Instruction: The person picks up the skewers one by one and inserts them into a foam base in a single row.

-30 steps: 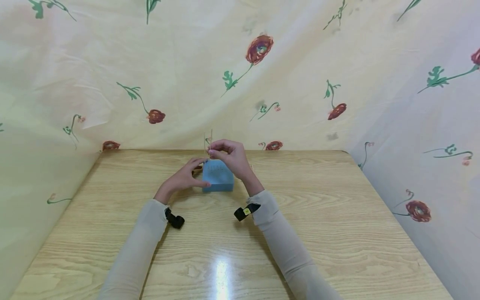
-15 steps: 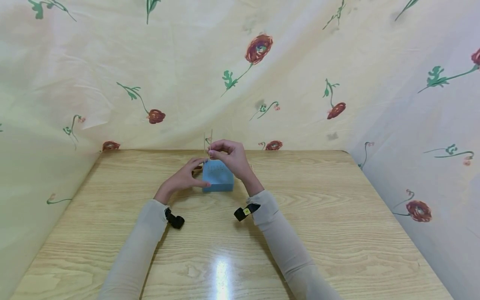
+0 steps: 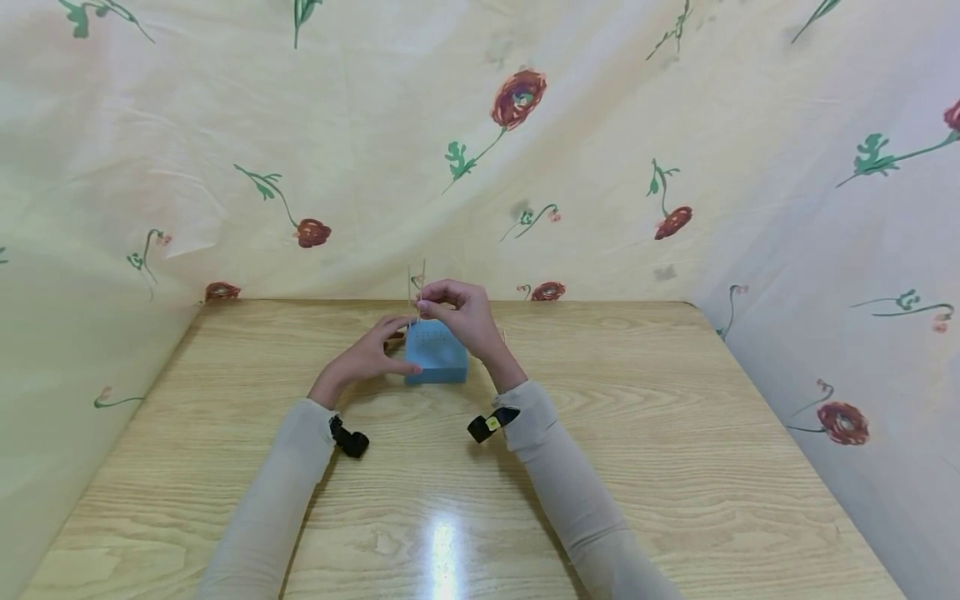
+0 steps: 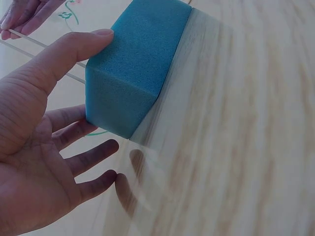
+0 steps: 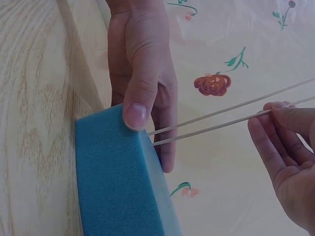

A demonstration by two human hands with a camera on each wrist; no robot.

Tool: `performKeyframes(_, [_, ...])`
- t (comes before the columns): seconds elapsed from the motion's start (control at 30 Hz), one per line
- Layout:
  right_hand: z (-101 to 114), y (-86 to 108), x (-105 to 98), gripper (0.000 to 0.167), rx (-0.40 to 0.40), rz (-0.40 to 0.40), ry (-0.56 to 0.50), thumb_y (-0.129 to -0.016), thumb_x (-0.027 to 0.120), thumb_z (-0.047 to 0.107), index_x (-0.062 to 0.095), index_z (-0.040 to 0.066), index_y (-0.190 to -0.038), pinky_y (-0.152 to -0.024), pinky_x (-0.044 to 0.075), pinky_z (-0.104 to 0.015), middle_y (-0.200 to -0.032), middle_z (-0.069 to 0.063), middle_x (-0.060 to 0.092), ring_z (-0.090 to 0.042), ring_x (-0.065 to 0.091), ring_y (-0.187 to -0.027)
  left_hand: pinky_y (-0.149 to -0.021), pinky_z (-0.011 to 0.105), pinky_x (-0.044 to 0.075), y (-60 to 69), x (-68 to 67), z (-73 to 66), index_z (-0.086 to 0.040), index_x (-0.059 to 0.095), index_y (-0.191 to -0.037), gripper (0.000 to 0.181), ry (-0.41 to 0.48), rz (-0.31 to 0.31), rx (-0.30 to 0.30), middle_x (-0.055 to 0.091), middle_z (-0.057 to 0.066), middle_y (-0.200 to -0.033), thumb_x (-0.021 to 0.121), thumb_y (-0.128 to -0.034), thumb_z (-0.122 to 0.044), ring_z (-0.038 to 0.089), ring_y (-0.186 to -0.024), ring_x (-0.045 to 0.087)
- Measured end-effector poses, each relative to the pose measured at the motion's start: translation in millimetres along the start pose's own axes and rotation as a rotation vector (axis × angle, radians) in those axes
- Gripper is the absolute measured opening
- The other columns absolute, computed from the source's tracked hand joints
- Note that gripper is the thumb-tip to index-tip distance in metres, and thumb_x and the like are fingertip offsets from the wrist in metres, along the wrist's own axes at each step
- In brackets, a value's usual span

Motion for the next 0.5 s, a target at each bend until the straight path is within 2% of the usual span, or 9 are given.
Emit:
performKeyframes(0.2, [-0.5, 0.0, 0.6, 0.014, 0.008, 0.006, -0.002, -0.095, 0.069, 0.000, 0.072, -0.010, -0.103, -0.082, 0.063, -0.037, -0.103, -0.027, 0.072, -0.011, 0.071, -0.086, -0.121, 0.059, 0.030, 0.1, 0.3, 0.5, -0.012, 0.028, -0.162, 0.091, 0.002, 0.005, -0.002, 0.020, 0.017, -0.164, 0.082, -0.0888, -0.022, 0.044, -0.150, 0.029])
performKeyframes(0.4, [-1.3, 0.0, 1.2, 0.014, 0.015, 0.007, 0.012, -0.095, 0.070, 0.002, 0.072, -0.009, -0.104, -0.082, 0.063, -0.036, -0.104, -0.028, 0.072, -0.026, 0.073, -0.089, -0.121, 0.060, 0.030, 0.9, 0.1, -0.1, -0.012, 0.027, -0.162, 0.092, -0.001, 0.006, -0.002, 0.019, 0.018, -0.165, 0.082, -0.0889, -0.022, 0.045, -0.149, 0.029])
performKeyframes(0.5, [-0.7, 0.5, 1.3, 0.014, 0.018, 0.008, 0.018, -0.095, 0.070, 0.003, 0.073, -0.008, -0.104, -0.082, 0.063, -0.036, -0.104, -0.028, 0.072, -0.023, 0.072, -0.088, -0.121, 0.060, 0.030, 0.6, 0.1, 0.2, -0.013, 0.027, -0.162, 0.092, -0.002, 0.005, -0.004, 0.020, 0.017, -0.164, 0.082, -0.0887, -0.022, 0.045, -0.150, 0.029])
Point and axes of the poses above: each hand's wrist, its own y-axis away from the middle knuckle, its own x-axis out of the palm, z = x × y, the point moved 2 cm from there along -y, towards the middle knuckle
